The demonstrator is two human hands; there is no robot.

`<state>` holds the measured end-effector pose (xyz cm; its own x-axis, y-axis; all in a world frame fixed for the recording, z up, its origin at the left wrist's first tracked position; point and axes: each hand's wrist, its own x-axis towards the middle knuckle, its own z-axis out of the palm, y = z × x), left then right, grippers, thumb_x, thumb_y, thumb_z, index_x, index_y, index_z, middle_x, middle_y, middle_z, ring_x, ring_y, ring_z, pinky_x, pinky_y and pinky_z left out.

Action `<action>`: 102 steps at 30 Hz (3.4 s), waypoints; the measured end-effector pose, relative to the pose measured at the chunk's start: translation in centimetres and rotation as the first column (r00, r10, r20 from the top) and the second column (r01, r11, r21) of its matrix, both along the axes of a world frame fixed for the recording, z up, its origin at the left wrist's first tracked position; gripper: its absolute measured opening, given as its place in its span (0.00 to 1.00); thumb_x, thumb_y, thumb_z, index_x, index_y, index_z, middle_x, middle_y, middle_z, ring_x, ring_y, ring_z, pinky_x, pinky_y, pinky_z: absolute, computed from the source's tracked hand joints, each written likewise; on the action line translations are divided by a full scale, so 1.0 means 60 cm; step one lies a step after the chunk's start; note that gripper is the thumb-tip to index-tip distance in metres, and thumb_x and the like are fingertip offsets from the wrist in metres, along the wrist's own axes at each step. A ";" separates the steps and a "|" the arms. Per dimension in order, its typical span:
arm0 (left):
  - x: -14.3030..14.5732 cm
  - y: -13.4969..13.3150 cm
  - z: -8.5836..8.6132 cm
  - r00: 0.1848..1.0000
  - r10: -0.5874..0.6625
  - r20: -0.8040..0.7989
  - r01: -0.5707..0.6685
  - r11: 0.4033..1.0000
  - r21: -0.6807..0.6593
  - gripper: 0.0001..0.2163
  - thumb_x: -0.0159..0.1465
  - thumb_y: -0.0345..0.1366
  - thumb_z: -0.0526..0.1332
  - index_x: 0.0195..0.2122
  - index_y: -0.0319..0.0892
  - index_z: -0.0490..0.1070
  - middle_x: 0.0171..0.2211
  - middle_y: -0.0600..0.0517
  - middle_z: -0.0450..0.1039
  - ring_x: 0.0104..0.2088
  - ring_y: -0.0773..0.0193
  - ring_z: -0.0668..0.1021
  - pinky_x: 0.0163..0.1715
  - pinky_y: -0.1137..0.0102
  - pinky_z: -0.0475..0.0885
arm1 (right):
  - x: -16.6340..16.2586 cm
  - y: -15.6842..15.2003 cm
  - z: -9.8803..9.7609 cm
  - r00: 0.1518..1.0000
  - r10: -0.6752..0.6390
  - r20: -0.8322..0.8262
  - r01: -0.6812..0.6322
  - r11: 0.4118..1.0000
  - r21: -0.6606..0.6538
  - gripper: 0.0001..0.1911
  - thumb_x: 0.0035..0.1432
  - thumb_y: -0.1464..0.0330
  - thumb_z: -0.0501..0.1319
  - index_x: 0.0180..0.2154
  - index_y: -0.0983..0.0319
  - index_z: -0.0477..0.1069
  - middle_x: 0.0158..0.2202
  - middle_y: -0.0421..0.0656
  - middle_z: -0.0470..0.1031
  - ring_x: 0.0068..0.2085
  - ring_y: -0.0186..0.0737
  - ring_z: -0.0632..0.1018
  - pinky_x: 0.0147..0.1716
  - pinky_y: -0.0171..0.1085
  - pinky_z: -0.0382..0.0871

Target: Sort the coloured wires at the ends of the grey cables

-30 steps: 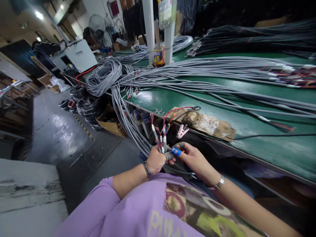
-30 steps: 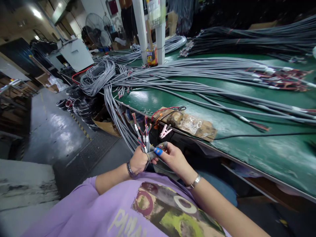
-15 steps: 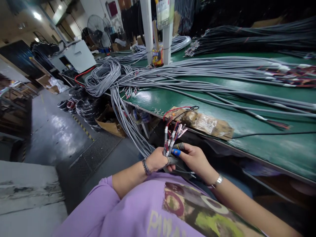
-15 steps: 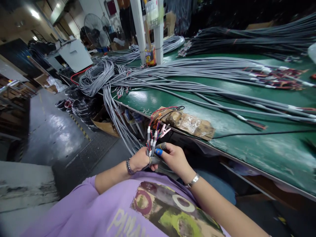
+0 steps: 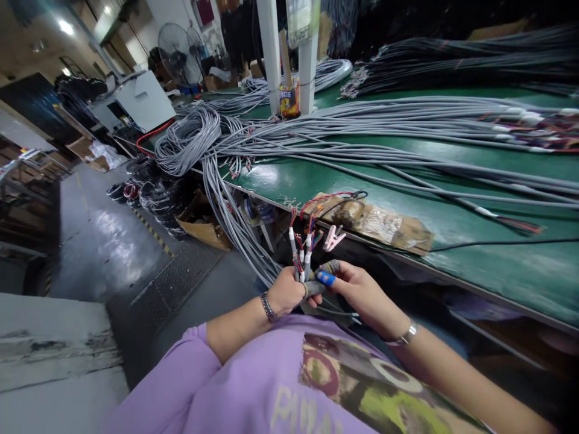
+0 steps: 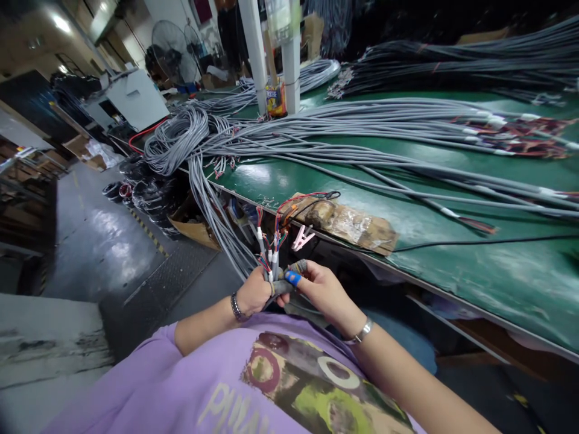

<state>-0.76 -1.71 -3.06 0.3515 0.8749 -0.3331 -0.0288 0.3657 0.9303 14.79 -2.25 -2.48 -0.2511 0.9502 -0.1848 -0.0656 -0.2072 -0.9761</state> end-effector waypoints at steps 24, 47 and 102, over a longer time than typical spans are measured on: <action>0.002 -0.004 -0.003 0.983 0.182 0.028 -0.182 0.983 0.000 0.21 0.46 0.51 0.70 0.18 0.38 0.66 0.14 0.53 0.67 0.15 0.71 0.69 0.17 0.75 0.66 | -0.004 0.012 0.005 0.995 -0.002 0.100 0.002 1.000 0.007 0.21 0.46 0.49 0.66 0.27 0.60 0.70 0.22 0.40 0.70 0.25 0.35 0.66 0.26 0.36 0.61; 0.003 -0.004 0.011 1.000 -0.006 -0.003 0.006 0.999 -0.040 0.20 0.45 0.49 0.70 0.18 0.37 0.67 0.14 0.52 0.68 0.13 0.71 0.68 0.15 0.74 0.65 | -0.013 0.014 0.008 0.999 -0.041 -0.034 0.037 0.995 -0.094 0.17 0.42 0.56 0.71 0.24 0.61 0.69 0.19 0.39 0.72 0.22 0.35 0.70 0.25 0.36 0.63; -0.008 0.000 0.007 0.988 0.115 0.106 -0.114 0.993 -0.017 0.21 0.46 0.51 0.70 0.18 0.37 0.68 0.15 0.53 0.68 0.14 0.73 0.68 0.15 0.76 0.63 | 0.004 0.008 -0.028 0.890 -0.346 -0.297 0.262 0.921 -0.287 0.22 0.41 0.50 0.71 0.21 0.61 0.69 0.20 0.38 0.67 0.22 0.31 0.64 0.23 0.34 0.64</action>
